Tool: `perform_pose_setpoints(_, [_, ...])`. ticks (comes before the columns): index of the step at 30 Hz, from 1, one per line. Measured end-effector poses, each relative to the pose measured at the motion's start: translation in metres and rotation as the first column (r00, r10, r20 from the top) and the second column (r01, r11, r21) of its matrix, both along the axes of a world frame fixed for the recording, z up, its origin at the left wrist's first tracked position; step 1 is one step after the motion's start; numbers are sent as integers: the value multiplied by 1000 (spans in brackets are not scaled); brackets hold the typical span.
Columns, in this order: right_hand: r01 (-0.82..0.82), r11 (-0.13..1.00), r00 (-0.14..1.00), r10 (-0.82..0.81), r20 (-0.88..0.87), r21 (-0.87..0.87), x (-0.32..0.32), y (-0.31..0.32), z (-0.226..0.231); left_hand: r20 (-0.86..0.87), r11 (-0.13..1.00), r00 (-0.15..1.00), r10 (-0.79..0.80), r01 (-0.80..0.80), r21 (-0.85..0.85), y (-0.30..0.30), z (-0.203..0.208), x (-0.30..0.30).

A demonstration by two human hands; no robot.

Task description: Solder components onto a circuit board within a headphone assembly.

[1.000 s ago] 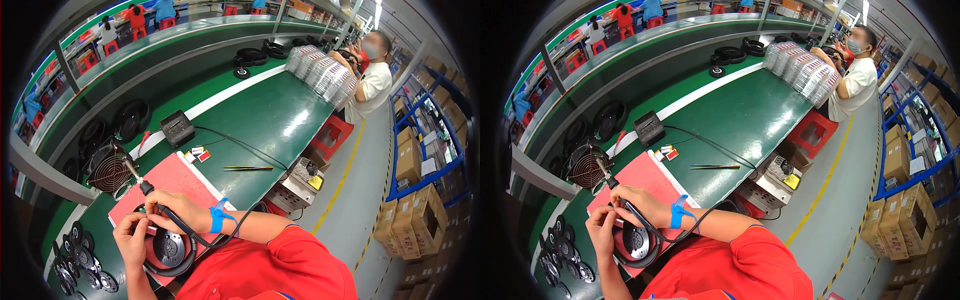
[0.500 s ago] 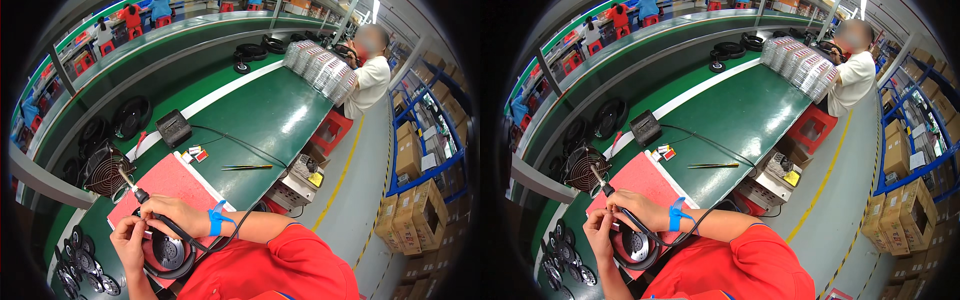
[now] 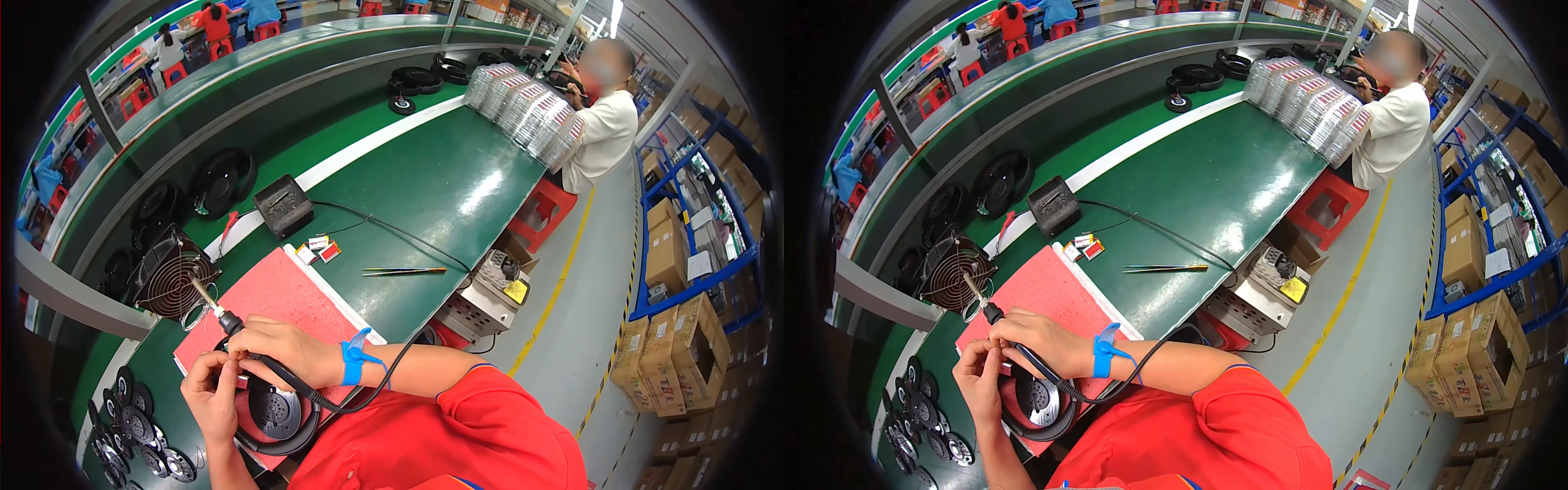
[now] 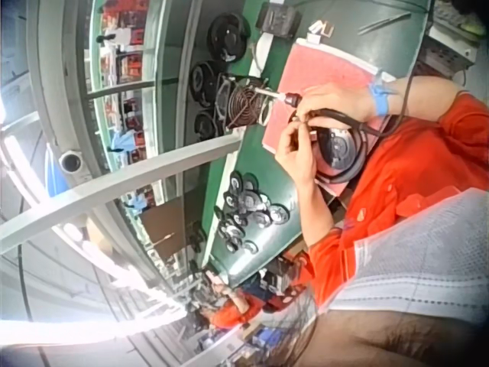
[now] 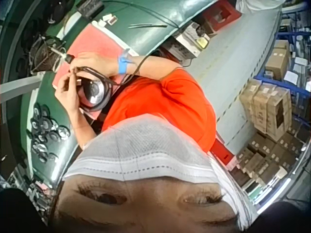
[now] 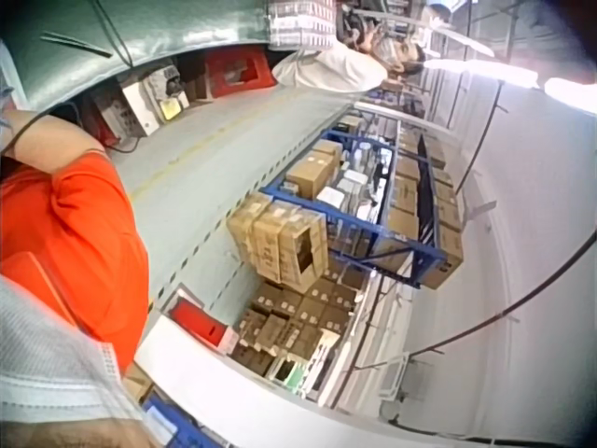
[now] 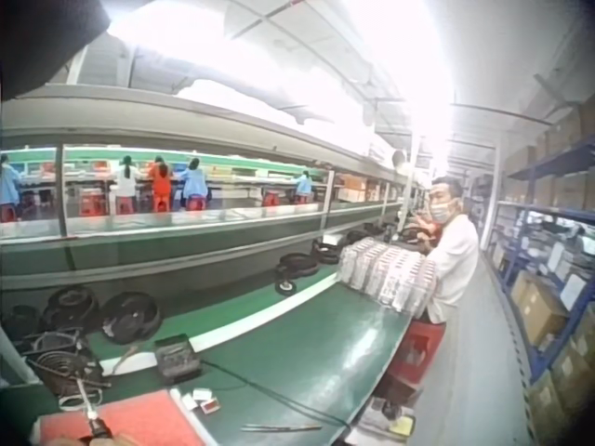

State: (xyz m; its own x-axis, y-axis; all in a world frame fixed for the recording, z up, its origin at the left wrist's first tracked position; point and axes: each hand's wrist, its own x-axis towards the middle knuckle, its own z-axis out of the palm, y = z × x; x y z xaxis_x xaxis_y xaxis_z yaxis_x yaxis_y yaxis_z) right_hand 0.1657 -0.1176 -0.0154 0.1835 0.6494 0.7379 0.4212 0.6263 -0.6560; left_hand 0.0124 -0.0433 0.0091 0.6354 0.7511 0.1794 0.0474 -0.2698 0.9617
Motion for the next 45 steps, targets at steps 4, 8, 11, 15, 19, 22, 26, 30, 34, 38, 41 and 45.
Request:
perform_pose_setpoints(4, [-4, 1000, 1000, 4, 0, -11, 2, 0, 1, -12, 1000, 1000, 16, -16, 11, -1, 1, 3])
perform_pose_setpoints(8, [21, 1000, 1000, -21, -8, 17, 4, 0, 0, 6, 999, 1000, 22, -22, 25, -3, 0, 6])
perform_pose_setpoints(11, [27, 999, 1000, -27, -14, 19, 4, 0, 0, -21, 997, 1000, 20, -18, 69, -1, -3, 6])
perform_pose_setpoints(15, [18, 1000, 1000, -18, 14, -17, 0, 0, -1, -5, 998, 1000, 20, -20, 67, 0, -6, 1])
perform_pose_setpoints(19, [-11, 1000, 1000, 11, 6, 0, -5, 4, -3, -66, 994, 995, 69, -63, 86, -1, -5, -10])
perform_pose_setpoints(22, [-40, 999, 998, 41, 55, -16, -6, 3, -4, -203, 977, 969, 143, -106, 184, -5, 2, -17])
perform_pose_setpoints(26, [109, 994, 956, -98, 276, -26, 10, -4, 4, -172, 974, 983, 64, -24, 225, 1, 14, -2])
perform_pose_setpoints(30, [175, 981, 946, -143, 292, -87, 15, -9, 13, -134, 979, 990, 45, -17, 203, 18, 2, 1])
perform_pose_setpoints(34, [90, 991, 986, -75, 146, -102, 14, -4, 3, -235, 975, 969, 80, -26, 221, 22, 2, -9])
perform_pose_setpoints(38, [113, 988, 988, -101, 120, -103, 20, -6, 14, -254, 941, 967, 28, 61, 334, 24, -5, -12])
perform_pose_setpoints(41, [211, 976, 971, -216, 104, 53, 31, -6, 24, -258, 895, 966, -8, 122, 428, 24, -6, -10])
perform_pose_setpoints(45, [149, 970, 966, -185, 181, 193, 34, -7, 40, -263, 817, 964, 39, 121, 564, 22, -9, -10])
